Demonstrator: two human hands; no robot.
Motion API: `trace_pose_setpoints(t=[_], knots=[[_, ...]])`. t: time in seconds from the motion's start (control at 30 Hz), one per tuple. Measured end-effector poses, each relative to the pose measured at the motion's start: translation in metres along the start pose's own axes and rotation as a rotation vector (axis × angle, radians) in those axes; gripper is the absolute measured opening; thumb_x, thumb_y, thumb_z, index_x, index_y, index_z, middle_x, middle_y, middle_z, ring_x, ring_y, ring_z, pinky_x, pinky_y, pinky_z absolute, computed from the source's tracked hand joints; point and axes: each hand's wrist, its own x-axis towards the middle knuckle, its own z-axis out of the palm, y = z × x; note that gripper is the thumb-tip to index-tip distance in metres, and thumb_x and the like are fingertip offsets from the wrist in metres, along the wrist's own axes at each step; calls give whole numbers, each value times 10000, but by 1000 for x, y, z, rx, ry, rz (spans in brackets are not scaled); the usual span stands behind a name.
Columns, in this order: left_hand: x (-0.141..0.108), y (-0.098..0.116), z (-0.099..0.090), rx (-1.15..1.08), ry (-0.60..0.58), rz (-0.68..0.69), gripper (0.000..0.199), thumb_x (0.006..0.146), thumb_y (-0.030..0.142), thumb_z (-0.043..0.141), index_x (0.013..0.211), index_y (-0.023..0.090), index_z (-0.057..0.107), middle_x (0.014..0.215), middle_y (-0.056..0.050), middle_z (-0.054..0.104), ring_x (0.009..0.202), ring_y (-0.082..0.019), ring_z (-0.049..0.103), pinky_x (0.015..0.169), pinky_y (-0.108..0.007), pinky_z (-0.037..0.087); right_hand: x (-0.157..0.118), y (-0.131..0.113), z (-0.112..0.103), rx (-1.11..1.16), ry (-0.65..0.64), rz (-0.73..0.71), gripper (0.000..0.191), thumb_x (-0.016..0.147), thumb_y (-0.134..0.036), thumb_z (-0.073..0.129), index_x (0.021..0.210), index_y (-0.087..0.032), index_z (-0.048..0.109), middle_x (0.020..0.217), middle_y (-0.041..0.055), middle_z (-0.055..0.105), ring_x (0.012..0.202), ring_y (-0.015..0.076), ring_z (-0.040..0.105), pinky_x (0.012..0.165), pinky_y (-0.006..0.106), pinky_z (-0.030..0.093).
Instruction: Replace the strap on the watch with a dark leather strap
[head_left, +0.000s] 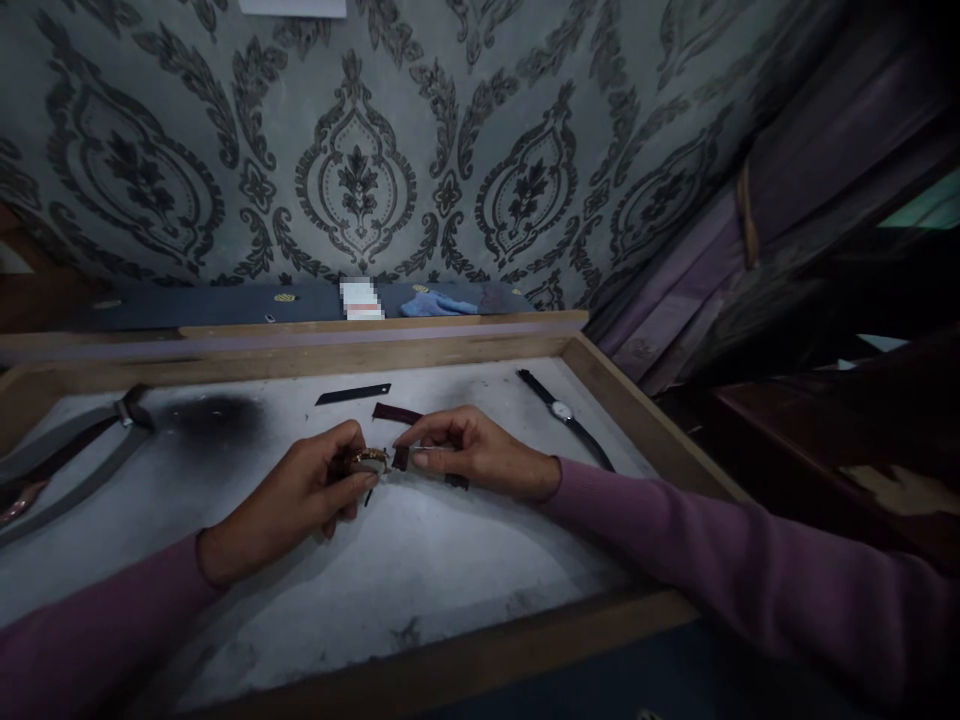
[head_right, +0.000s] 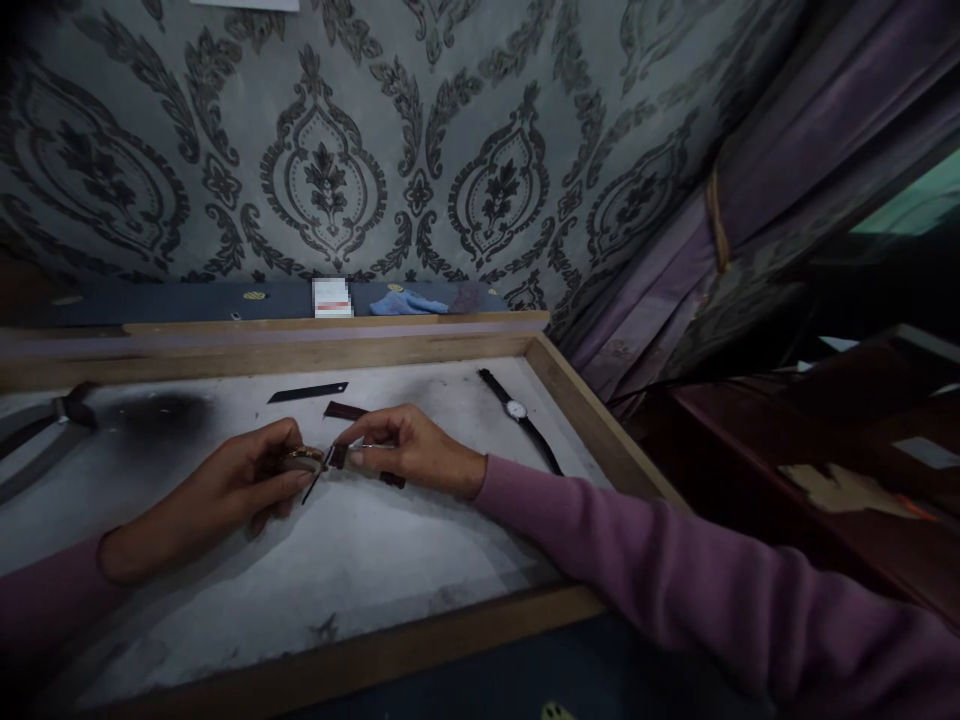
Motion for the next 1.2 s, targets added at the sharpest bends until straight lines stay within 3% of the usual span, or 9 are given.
trace_pose_setpoints(t=[0.47,1.2], knots=[[1,-2,0,-1,-9,0,177,852,271,538,761,208,400,584,69,488,495,-79,497,355,-124,397,-1,0,3,-33,22,19,312,812,-342,681,1024,-113,678,623,-40,518,508,54,373,465,197,283],[0,0,1,-17,-1,-10,185,834,280,551,762,210,396,581,67,476,499,-86,501,348,-131,392,-1,-1,3,-21,28,25,311,795,-348,698,1002,-117,683,592,-51,494,500,55,385,455,196,269]])
